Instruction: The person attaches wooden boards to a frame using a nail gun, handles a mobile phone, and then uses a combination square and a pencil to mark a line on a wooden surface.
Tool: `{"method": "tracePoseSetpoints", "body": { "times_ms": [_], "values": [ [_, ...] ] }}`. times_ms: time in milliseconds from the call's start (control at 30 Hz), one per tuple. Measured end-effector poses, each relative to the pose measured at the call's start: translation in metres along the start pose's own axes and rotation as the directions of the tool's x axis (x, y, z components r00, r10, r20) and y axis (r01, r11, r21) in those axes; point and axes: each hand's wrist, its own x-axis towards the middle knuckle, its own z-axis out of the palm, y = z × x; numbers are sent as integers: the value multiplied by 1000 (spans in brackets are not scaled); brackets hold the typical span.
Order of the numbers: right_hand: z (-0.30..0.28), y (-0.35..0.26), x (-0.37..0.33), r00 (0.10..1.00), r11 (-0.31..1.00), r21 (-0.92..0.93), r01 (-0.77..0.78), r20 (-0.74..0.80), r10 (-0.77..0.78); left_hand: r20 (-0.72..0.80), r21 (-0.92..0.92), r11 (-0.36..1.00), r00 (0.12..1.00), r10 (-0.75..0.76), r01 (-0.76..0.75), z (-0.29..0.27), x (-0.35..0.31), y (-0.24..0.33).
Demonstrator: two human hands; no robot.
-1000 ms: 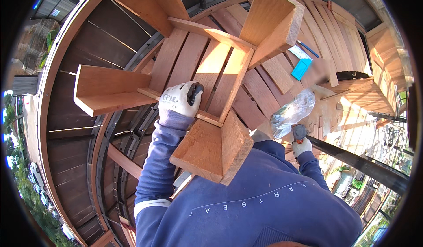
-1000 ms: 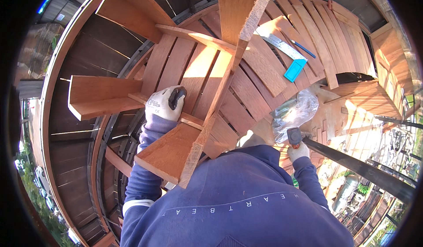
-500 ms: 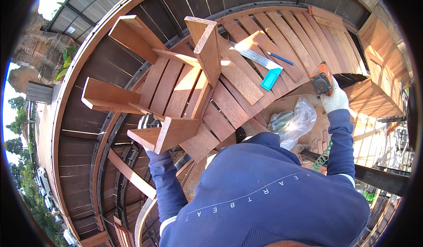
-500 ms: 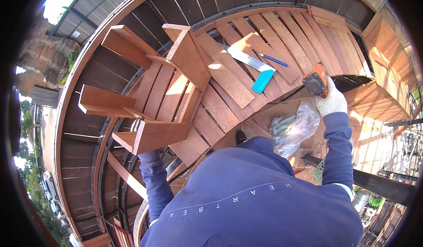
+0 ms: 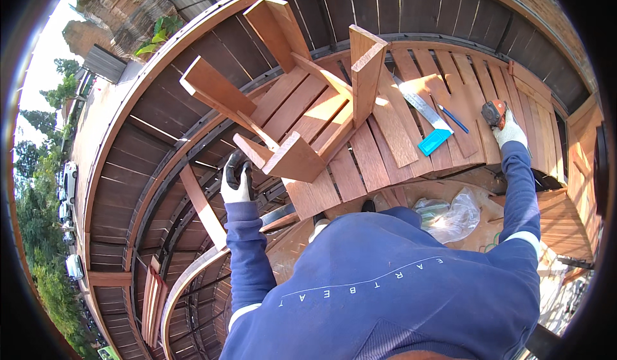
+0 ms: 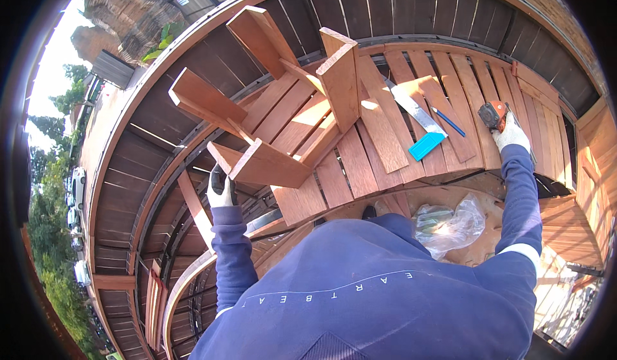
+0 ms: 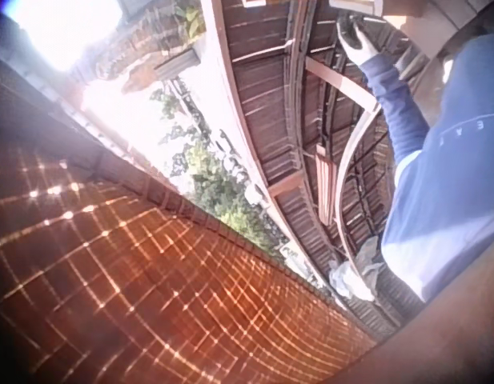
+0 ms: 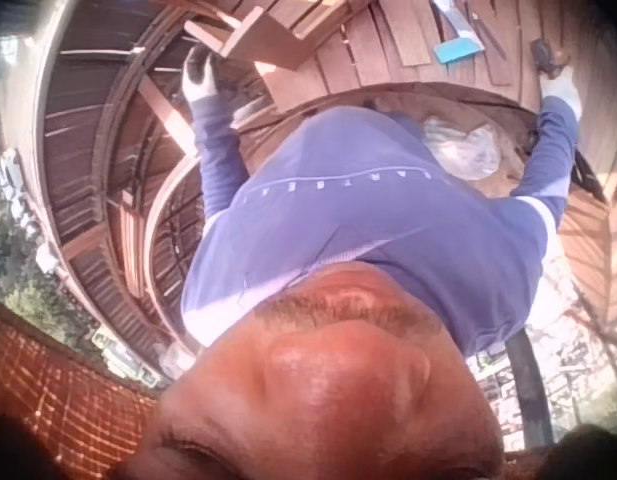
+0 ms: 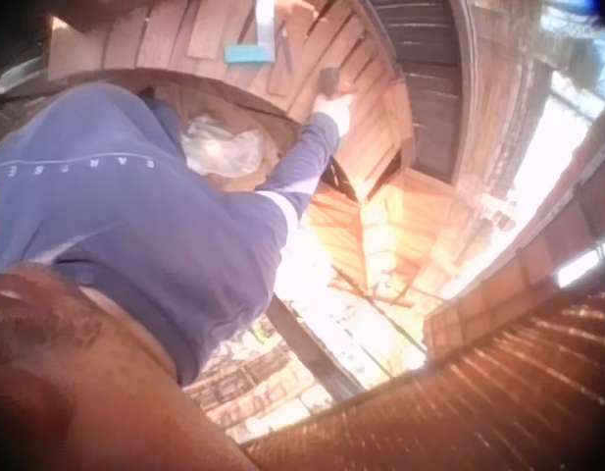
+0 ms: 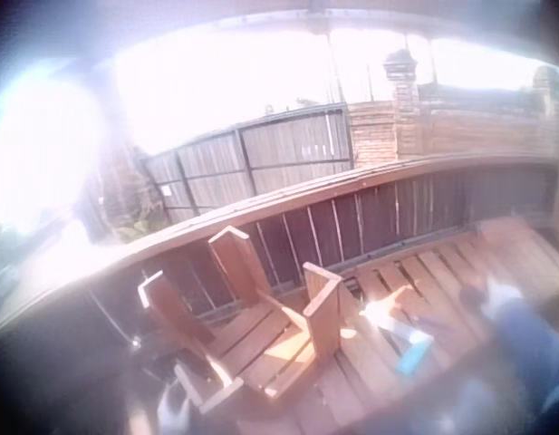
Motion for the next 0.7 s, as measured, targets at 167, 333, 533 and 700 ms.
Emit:
{"method": "tracePoseSetpoints", "body": {
  "times_ms": [167,333,533,700],
  "values": [
    [32,3,34,1000,1000,-12,23,-13,-23,1,-316,949,1000,14,-13,-27,59,32],
    [41,17,49,990,992,-4,129,-55,-129,104,-543,840,994,33,29,-46,126,54],
    [33,23,26,988,985,85,149,-59,-145,279,-614,761,960,-38,208,-39,203,65],
    [15,13,-18,948,993,-13,121,-296,-119,294,-606,766,955,-37,216,-27,253,56]
  ]
}}
